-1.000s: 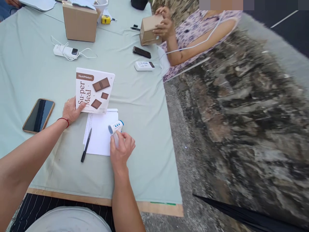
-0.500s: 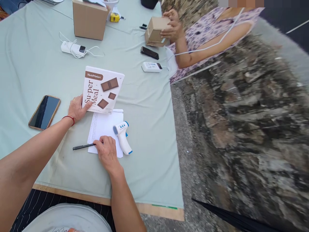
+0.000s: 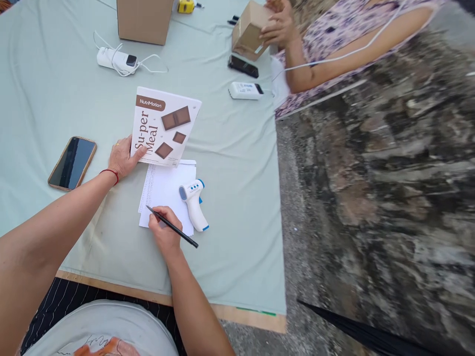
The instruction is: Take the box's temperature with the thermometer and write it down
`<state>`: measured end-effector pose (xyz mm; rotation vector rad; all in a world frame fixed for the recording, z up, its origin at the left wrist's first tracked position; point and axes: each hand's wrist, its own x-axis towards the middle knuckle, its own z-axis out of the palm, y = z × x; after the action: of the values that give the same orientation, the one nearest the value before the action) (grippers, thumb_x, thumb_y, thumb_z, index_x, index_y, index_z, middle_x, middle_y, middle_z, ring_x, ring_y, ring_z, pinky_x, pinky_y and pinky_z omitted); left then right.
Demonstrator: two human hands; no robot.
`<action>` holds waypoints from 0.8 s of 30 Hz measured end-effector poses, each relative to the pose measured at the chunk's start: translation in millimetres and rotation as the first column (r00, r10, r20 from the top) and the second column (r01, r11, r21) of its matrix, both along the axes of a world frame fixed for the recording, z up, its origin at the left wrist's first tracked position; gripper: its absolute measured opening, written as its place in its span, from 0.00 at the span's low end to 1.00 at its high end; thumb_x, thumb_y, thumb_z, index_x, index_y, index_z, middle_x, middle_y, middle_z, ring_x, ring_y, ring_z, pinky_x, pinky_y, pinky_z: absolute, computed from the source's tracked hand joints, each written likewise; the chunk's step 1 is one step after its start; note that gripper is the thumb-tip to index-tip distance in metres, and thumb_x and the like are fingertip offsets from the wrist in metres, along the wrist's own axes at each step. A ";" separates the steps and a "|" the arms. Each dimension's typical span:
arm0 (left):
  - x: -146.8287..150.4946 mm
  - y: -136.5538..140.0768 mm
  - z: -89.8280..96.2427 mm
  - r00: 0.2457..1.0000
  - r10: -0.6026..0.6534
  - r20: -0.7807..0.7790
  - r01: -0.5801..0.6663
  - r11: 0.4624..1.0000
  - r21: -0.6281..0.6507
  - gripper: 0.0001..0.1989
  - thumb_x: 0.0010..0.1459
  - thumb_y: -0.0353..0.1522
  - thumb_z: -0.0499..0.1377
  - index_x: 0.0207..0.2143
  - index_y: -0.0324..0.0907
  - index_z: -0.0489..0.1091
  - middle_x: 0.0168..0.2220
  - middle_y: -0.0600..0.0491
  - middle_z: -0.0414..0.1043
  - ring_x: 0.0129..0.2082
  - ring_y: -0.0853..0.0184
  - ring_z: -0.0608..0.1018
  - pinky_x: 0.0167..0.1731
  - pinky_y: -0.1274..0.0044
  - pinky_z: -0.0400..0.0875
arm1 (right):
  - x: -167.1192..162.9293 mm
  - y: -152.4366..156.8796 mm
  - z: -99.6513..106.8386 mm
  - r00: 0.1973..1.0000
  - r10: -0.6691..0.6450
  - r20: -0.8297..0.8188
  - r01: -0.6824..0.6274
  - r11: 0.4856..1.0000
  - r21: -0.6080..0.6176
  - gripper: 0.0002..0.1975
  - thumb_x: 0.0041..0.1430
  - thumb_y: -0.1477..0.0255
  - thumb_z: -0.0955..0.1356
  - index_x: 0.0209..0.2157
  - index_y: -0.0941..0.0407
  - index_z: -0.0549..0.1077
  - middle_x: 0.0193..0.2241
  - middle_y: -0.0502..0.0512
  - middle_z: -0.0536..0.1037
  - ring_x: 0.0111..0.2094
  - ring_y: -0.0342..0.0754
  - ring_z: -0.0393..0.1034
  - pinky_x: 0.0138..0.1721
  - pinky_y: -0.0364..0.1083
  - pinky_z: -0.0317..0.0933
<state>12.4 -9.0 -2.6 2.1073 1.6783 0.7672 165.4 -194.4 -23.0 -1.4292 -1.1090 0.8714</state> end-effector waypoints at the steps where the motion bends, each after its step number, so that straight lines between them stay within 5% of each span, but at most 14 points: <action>1: 0.1 0.1 -0.3 1.000 -0.001 0.000 0.001 1.000 0.000 0.28 0.64 0.55 0.46 0.49 0.42 0.67 0.46 0.44 0.72 0.49 0.53 0.71 0.50 0.62 0.62 | -2.0 1.0 -0.2 0.999 -0.032 0.023 0.033 0.999 -0.019 0.07 0.48 0.67 0.67 0.29 0.56 0.72 0.25 0.50 0.73 0.26 0.45 0.67 0.29 0.45 0.65; 7: 1.1 -0.1 -0.7 1.000 0.006 0.013 -0.006 1.000 -0.005 0.29 0.63 0.55 0.47 0.50 0.42 0.66 0.45 0.43 0.73 0.50 0.52 0.70 0.51 0.63 0.62 | -7.7 4.1 -3.6 0.994 -0.043 0.099 0.048 0.997 -0.057 0.08 0.47 0.65 0.65 0.24 0.56 0.69 0.19 0.48 0.68 0.22 0.42 0.60 0.25 0.43 0.59; 24: 1.4 -1.9 1.3 0.999 -0.003 0.033 0.004 1.000 -0.014 0.29 0.63 0.55 0.47 0.50 0.42 0.66 0.47 0.44 0.72 0.51 0.52 0.70 0.52 0.61 0.61 | -8.5 3.9 -2.1 0.984 0.013 0.175 -0.006 0.999 -0.044 0.08 0.48 0.66 0.63 0.22 0.55 0.67 0.18 0.47 0.66 0.22 0.42 0.59 0.25 0.43 0.57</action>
<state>13.8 -10.9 -1.4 2.0760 1.6578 0.7823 156.9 -190.5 -25.1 -1.5615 -1.2355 0.7918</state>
